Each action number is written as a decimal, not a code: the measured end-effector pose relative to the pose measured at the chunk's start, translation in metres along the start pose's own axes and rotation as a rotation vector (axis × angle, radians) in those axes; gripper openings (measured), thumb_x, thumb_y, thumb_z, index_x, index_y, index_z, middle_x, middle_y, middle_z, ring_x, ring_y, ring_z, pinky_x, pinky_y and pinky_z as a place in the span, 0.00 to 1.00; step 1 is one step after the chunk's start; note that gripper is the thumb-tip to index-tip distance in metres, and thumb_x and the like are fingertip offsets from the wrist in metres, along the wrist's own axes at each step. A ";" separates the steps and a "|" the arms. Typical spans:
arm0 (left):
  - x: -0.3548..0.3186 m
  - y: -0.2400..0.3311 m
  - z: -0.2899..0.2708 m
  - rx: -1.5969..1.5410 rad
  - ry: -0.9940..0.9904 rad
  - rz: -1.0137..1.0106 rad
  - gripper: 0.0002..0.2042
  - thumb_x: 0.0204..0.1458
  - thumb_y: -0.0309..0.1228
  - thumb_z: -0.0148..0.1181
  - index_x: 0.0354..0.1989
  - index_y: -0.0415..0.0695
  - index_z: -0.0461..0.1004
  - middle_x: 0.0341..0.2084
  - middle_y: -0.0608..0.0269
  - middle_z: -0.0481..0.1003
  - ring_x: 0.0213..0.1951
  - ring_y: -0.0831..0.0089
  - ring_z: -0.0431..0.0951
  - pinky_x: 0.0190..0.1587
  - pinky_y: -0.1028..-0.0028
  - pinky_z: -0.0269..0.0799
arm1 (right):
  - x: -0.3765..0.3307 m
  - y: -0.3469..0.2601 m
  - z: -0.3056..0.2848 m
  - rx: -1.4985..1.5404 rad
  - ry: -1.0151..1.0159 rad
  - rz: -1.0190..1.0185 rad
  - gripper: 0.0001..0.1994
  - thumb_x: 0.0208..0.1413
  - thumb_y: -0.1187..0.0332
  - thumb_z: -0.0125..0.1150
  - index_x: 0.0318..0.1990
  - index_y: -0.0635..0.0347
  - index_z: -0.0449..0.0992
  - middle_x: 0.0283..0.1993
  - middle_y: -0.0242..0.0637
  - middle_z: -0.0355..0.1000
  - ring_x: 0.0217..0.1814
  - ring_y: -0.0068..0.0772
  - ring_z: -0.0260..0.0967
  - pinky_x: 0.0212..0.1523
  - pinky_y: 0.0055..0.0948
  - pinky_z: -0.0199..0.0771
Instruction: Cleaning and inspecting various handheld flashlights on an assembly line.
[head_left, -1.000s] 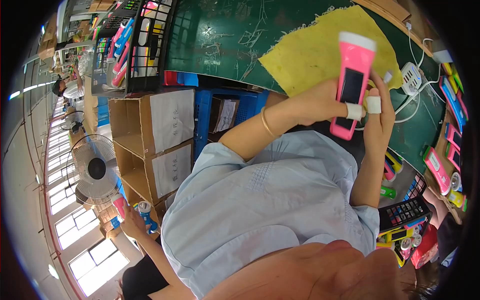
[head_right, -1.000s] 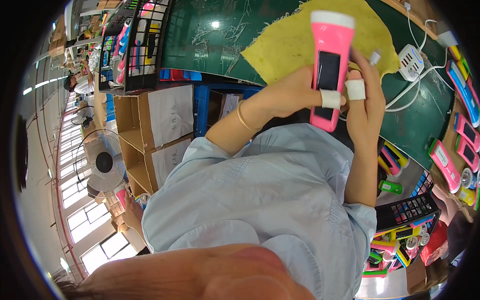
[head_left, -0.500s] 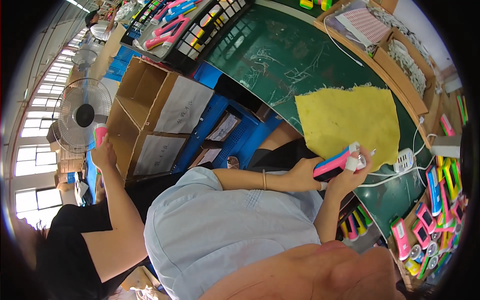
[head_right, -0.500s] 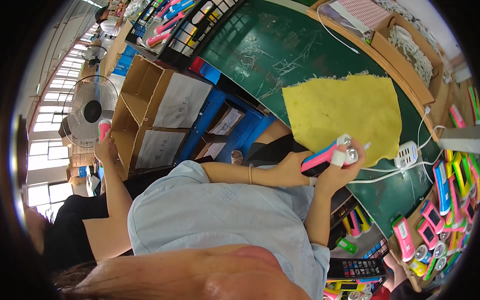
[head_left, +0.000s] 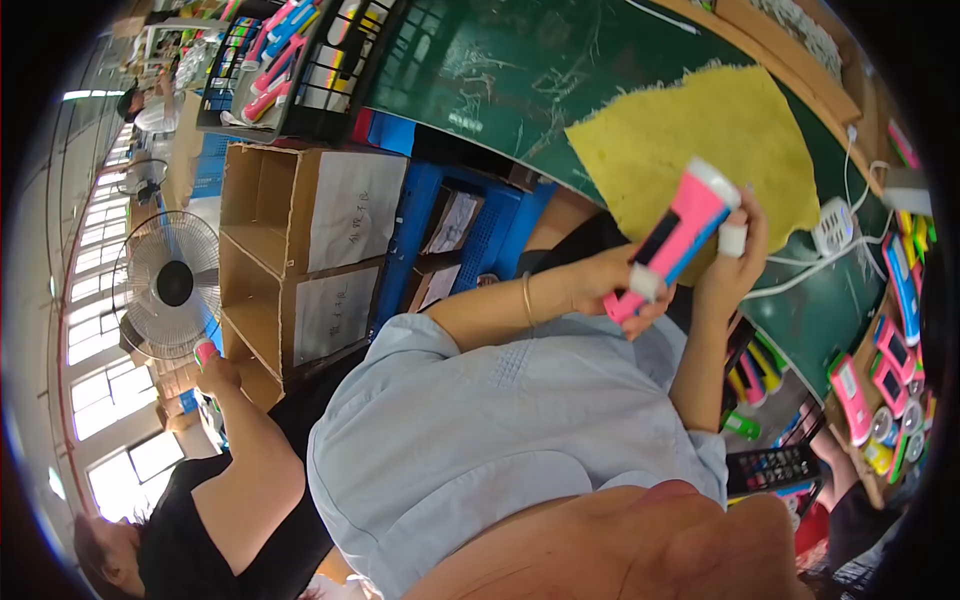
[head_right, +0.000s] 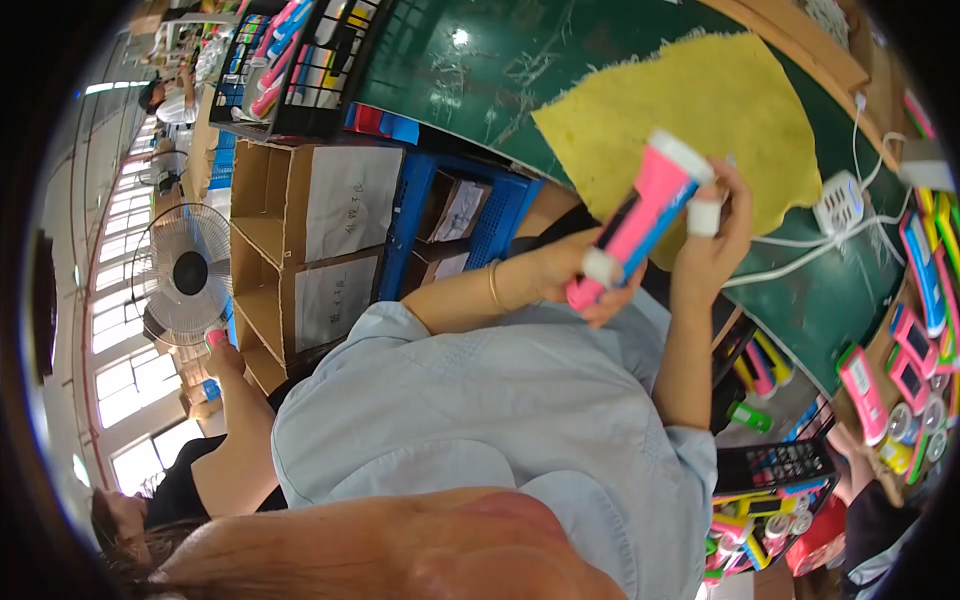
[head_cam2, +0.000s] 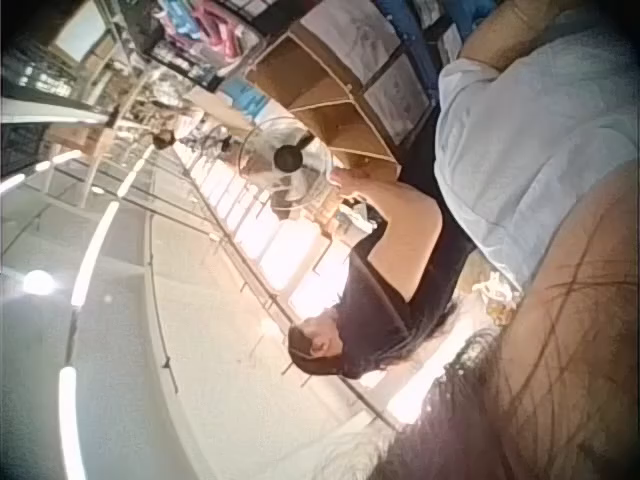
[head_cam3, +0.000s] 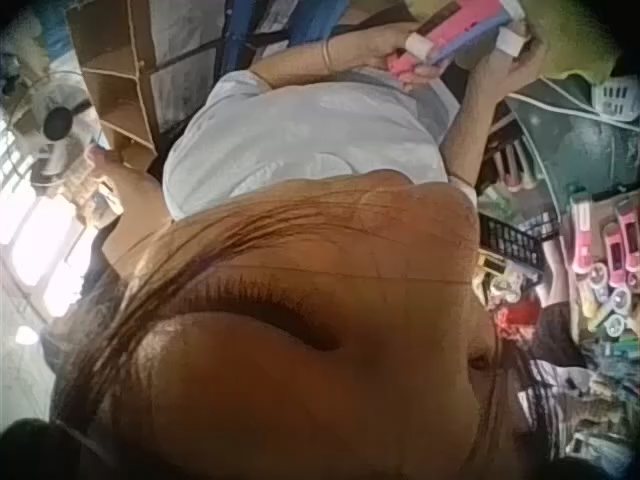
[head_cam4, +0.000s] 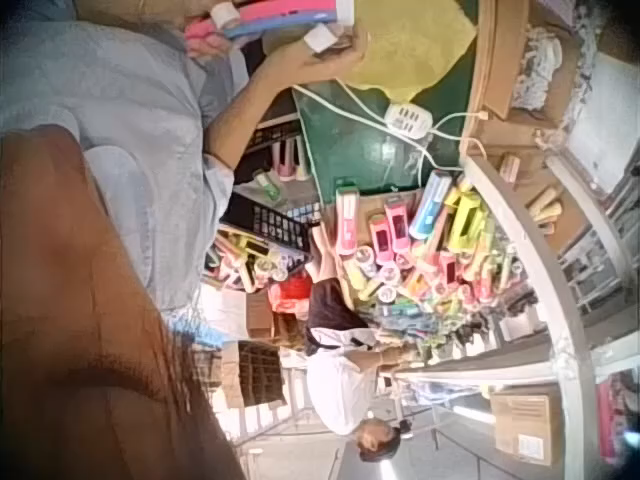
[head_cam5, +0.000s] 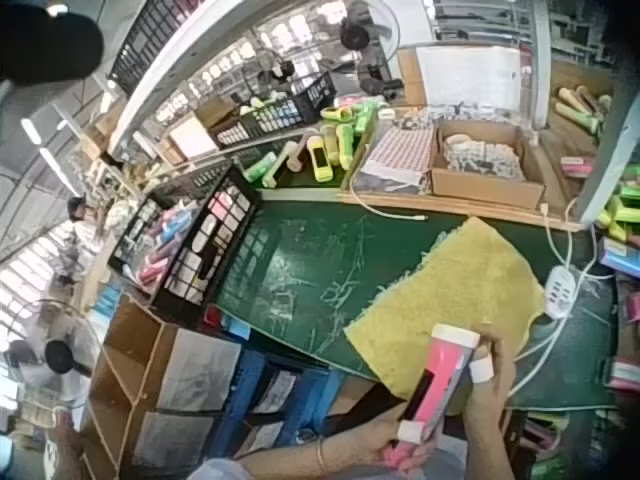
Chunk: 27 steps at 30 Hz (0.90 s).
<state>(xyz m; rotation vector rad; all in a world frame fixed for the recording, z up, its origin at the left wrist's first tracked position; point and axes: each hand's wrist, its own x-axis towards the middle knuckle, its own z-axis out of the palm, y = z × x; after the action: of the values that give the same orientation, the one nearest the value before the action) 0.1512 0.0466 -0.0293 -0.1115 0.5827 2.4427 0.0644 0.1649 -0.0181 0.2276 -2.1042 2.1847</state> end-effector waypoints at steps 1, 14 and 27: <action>0.000 -0.001 -0.005 -0.194 -0.201 -0.011 0.17 0.48 0.42 0.51 0.31 0.36 0.65 0.15 0.58 0.65 0.12 0.68 0.69 0.18 0.68 0.71 | 0.004 -0.004 -0.008 0.113 -0.064 0.211 0.15 0.57 0.62 0.47 0.38 0.68 0.70 0.28 0.30 0.63 0.28 0.15 0.56 0.28 0.15 0.54; 0.034 -0.010 0.020 0.268 -0.143 0.034 0.31 0.52 0.57 0.40 0.53 0.41 0.58 0.43 0.49 0.67 0.45 0.58 0.70 0.45 0.61 0.68 | -0.011 -0.049 -0.044 -0.713 0.097 -0.343 0.21 0.37 0.65 0.68 0.39 0.64 0.70 0.36 0.39 0.66 0.31 0.35 0.67 0.29 0.29 0.68; 0.039 0.014 0.018 0.402 -0.055 0.109 0.23 0.58 0.47 0.35 0.49 0.39 0.62 0.37 0.52 0.69 0.35 0.67 0.73 0.37 0.72 0.71 | 0.023 -0.029 -0.078 -0.359 0.001 0.113 0.14 0.50 0.65 0.55 0.42 0.64 0.70 0.34 0.42 0.70 0.36 0.30 0.69 0.35 0.24 0.67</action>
<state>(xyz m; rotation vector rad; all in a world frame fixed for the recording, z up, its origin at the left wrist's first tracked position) 0.1125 0.0664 -0.0160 0.1556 1.0631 2.3696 0.0442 0.2429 0.0115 0.0780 -2.5118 1.8096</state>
